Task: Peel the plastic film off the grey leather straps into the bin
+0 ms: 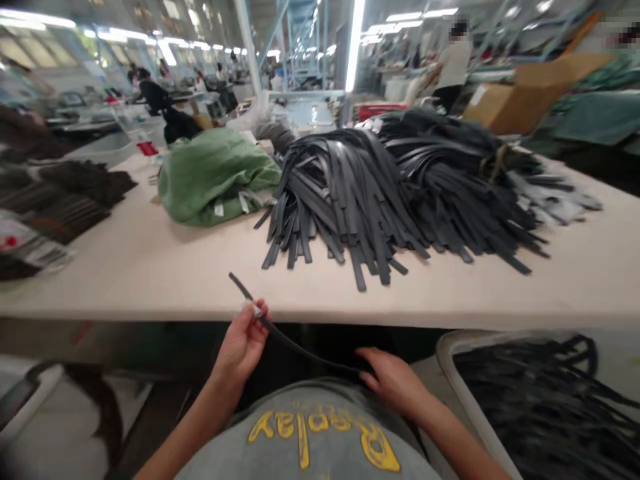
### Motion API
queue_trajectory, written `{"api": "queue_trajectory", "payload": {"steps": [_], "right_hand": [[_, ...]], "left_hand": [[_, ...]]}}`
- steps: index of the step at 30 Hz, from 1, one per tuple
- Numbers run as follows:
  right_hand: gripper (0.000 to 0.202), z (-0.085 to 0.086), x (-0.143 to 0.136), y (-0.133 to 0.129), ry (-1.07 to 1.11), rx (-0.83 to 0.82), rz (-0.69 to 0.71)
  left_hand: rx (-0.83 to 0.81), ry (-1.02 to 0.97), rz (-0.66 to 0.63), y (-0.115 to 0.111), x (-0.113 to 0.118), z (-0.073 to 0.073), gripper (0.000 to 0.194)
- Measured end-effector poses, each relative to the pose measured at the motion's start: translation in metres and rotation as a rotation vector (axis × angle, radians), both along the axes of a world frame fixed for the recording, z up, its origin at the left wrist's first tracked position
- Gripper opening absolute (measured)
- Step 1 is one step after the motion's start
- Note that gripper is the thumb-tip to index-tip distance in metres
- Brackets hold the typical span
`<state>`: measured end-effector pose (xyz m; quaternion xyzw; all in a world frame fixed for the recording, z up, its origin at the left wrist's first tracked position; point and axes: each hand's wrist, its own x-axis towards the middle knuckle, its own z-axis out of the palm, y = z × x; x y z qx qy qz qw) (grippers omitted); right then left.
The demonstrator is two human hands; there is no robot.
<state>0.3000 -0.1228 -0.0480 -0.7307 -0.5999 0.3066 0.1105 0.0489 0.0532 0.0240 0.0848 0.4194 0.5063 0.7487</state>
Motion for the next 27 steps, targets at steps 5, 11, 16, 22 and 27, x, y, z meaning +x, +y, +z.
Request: {"api": "queue_trajectory", "payload": {"steps": [5,11,16,22,27], "right_hand": [[0.048,0.052,-0.089,0.095,0.649,0.051,0.274],[0.034,0.073,-0.137,0.141,0.693,0.022,0.265],[0.031,0.079,-0.113,0.129,0.414,0.208,0.243],[0.030,0.083,-0.110,0.108,0.234,0.254,0.348],[0.031,0.074,-0.113,0.106,0.188,0.232,0.322]], "left_hand": [[0.043,-0.047,0.003,-0.024,-0.009,-0.003,0.006],[0.050,-0.021,0.137,-0.026,-0.041,-0.007,0.009],[-0.140,-0.083,0.275,-0.017,-0.076,-0.015,0.010],[-0.186,-0.133,0.312,-0.018,-0.080,-0.022,0.013],[-0.191,-0.165,0.294,-0.019,-0.079,-0.025,0.013]]}}
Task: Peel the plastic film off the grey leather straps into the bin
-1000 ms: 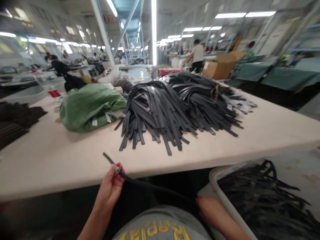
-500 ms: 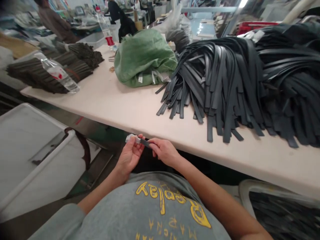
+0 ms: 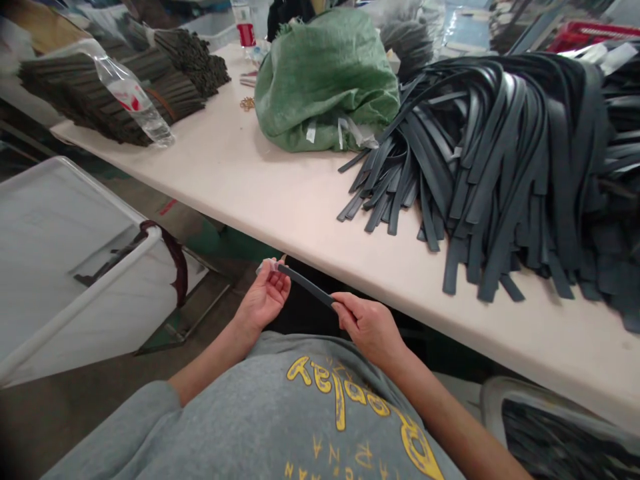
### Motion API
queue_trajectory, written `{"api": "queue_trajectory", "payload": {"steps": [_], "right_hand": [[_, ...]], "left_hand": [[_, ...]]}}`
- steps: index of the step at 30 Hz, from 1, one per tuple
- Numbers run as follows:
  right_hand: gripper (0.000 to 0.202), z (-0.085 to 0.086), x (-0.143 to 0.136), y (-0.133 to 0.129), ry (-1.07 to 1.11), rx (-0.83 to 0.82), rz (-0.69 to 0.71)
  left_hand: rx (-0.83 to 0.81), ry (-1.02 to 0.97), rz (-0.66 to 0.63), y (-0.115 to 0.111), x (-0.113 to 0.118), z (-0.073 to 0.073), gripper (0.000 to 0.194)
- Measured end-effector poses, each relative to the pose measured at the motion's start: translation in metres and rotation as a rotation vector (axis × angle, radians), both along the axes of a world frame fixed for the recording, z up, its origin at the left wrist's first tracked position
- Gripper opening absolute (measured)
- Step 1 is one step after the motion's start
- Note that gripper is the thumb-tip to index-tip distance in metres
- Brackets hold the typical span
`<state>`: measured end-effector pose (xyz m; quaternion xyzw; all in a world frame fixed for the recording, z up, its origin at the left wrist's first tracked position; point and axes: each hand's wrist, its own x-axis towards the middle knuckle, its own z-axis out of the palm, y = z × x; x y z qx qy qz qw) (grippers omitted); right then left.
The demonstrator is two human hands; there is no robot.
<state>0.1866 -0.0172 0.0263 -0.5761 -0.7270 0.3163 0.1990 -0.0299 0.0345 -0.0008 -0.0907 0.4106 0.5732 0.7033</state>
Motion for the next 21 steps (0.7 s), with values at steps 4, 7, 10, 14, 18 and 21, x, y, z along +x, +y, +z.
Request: {"api": "queue_trajectory", "payload": {"steps": [4,7,10,14,18,21], "right_hand": [[0.029,-0.005,0.000,0.001,-0.009,-0.009,0.010],[0.028,-0.008,-0.008,0.005,-0.009,-0.029,0.023],[0.028,-0.011,-0.023,0.015,0.032,-0.100,0.052],[0.040,0.003,-0.025,0.023,0.187,-0.299,0.093],[0.051,0.037,0.001,0.020,0.312,-0.281,0.075],[0.042,0.045,-0.001,0.024,0.220,-0.162,0.050]], "left_hand": [[0.001,0.015,-0.027,-0.002,0.000,-0.004,0.010],[0.008,0.030,-0.044,-0.007,0.005,-0.007,0.011],[-0.009,0.019,-0.071,-0.013,0.012,-0.011,0.012],[-0.029,0.005,-0.082,-0.017,0.012,-0.018,0.011],[-0.059,-0.008,-0.024,-0.014,0.005,-0.017,0.014],[-0.076,-0.053,-0.061,-0.016,0.009,-0.010,0.014]]}}
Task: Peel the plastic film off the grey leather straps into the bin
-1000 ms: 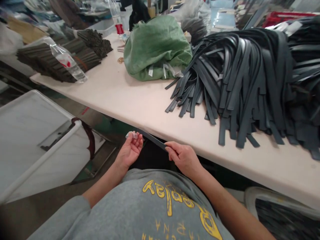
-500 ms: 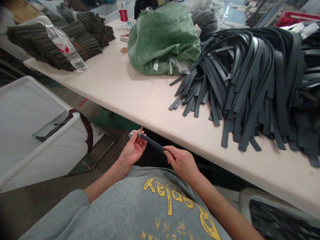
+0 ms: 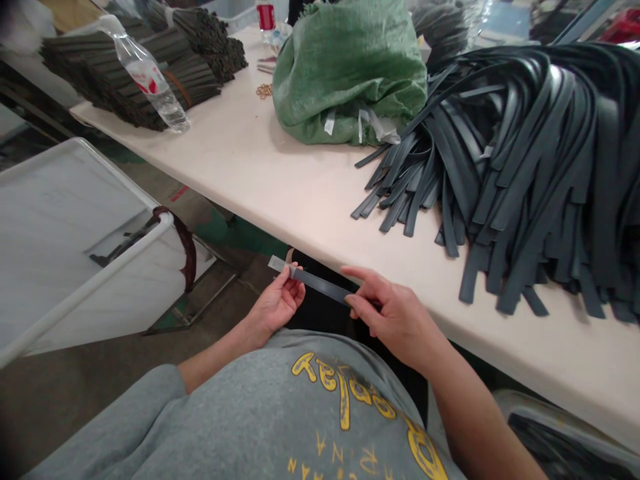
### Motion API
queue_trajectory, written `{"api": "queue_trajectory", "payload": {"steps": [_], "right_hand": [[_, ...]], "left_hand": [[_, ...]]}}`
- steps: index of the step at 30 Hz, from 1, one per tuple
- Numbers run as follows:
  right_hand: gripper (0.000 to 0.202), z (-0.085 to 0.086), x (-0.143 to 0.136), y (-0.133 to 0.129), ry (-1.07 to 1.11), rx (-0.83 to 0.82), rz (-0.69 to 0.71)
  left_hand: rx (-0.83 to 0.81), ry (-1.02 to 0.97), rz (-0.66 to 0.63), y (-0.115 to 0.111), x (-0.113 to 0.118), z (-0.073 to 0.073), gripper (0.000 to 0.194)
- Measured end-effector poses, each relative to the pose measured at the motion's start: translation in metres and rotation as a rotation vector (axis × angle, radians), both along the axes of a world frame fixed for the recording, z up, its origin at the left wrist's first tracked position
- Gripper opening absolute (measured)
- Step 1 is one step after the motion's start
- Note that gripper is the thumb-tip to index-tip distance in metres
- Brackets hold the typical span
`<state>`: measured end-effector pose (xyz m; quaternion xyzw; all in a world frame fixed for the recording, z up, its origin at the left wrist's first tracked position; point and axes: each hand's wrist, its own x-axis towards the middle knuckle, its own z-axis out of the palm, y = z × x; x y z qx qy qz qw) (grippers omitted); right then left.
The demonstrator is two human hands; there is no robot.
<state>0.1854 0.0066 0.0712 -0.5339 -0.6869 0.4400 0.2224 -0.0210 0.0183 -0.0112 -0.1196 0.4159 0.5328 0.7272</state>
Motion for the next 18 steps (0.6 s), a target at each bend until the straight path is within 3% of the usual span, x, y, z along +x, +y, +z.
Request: {"api": "queue_trajectory", "payload": {"steps": [5,9,12,15,18], "right_hand": [[0.040,-0.022,-0.042,0.020,-0.121,-0.007,0.080],[0.048,-0.011,-0.025,0.020,-0.050,-0.069,0.090],[0.043,0.003,-0.011,0.016,-0.137,0.048,0.052],[0.039,-0.003,-0.027,0.021,-0.319,0.152,0.067],[0.041,-0.015,-0.044,0.028,-0.390,0.151,0.067]], "left_hand": [[0.045,-0.056,-0.102,-0.004,0.010,0.006,0.020],[0.032,-0.024,-0.005,0.000,0.001,0.001,0.017],[0.017,-0.027,-0.015,-0.001,0.002,0.000,0.017],[0.060,-0.063,-0.101,-0.005,0.010,0.002,0.018],[0.080,-0.063,-0.126,-0.004,0.012,0.002,0.019]]}}
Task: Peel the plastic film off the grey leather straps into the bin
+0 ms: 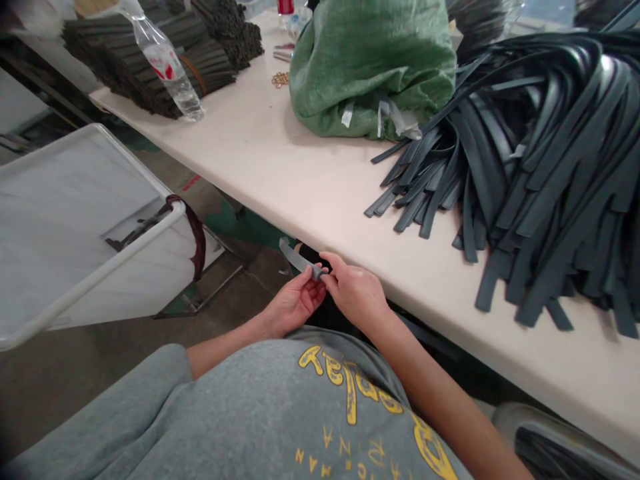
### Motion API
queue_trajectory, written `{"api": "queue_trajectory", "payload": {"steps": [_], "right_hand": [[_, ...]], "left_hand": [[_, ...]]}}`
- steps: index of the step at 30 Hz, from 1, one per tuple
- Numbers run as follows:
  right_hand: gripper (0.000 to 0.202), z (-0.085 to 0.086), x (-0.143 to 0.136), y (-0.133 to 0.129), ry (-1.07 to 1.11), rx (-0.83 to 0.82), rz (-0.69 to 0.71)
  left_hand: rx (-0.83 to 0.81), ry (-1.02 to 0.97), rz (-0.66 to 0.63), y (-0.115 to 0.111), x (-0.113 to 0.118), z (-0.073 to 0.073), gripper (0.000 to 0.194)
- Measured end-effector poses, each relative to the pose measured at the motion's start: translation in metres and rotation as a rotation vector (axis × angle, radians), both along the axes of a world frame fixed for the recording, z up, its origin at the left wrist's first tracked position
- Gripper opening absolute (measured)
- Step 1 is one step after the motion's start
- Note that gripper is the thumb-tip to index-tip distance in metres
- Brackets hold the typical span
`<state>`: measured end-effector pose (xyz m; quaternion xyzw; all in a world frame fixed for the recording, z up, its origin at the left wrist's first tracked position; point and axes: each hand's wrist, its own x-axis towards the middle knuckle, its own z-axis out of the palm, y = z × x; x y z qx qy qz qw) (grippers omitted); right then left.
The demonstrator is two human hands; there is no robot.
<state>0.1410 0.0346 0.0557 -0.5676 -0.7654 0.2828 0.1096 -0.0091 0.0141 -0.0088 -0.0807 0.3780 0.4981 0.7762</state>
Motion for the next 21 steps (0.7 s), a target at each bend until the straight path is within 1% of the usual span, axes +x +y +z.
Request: {"api": "queue_trajectory", "payload": {"steps": [2,4,5,7,9,11,13,14,15,17,19,21], "right_hand": [[0.043,0.001,0.006,0.000,0.095,-0.048,0.020],[0.043,0.010,0.021,-0.004,0.206,-0.083,0.037],[0.042,0.015,0.027,-0.006,0.226,-0.081,0.034],[0.040,0.018,0.031,-0.008,0.192,-0.051,0.029],[0.037,0.011,0.020,-0.006,0.111,-0.014,0.034],[0.036,-0.002,0.005,-0.002,0.063,-0.002,0.035],[0.040,-0.010,0.000,0.000,0.093,-0.032,0.034],[0.042,-0.009,0.004,-0.002,0.130,-0.062,0.035],[0.044,-0.005,0.011,-0.004,0.171,-0.092,0.031],[0.045,0.007,0.031,-0.012,0.218,-0.126,0.000],[0.043,0.018,0.046,-0.018,0.206,-0.117,-0.032],[0.041,0.019,0.045,-0.018,0.150,-0.076,-0.029]], "left_hand": [[-0.024,0.030,0.057,0.003,-0.005,-0.001,0.019],[-0.047,0.050,0.113,0.006,-0.009,-0.002,0.019],[-0.053,0.049,0.117,0.006,-0.010,-0.002,0.018],[-0.043,0.027,0.075,0.004,-0.008,-0.002,0.018],[-0.018,-0.002,0.006,0.001,-0.002,0.000,0.018],[-0.005,-0.012,-0.032,-0.002,0.002,-0.001,0.020],[-0.003,0.001,-0.019,-0.001,0.002,-0.003,0.021],[-0.004,0.013,0.005,0.000,0.000,-0.005,0.020],[-0.007,0.025,0.034,0.001,-0.002,-0.007,0.020],[-0.016,0.034,0.069,0.003,-0.005,-0.009,0.019],[-0.034,0.015,0.041,0.003,-0.004,-0.010,0.018],[-0.041,-0.018,-0.026,-0.001,0.000,-0.008,0.018]]}}
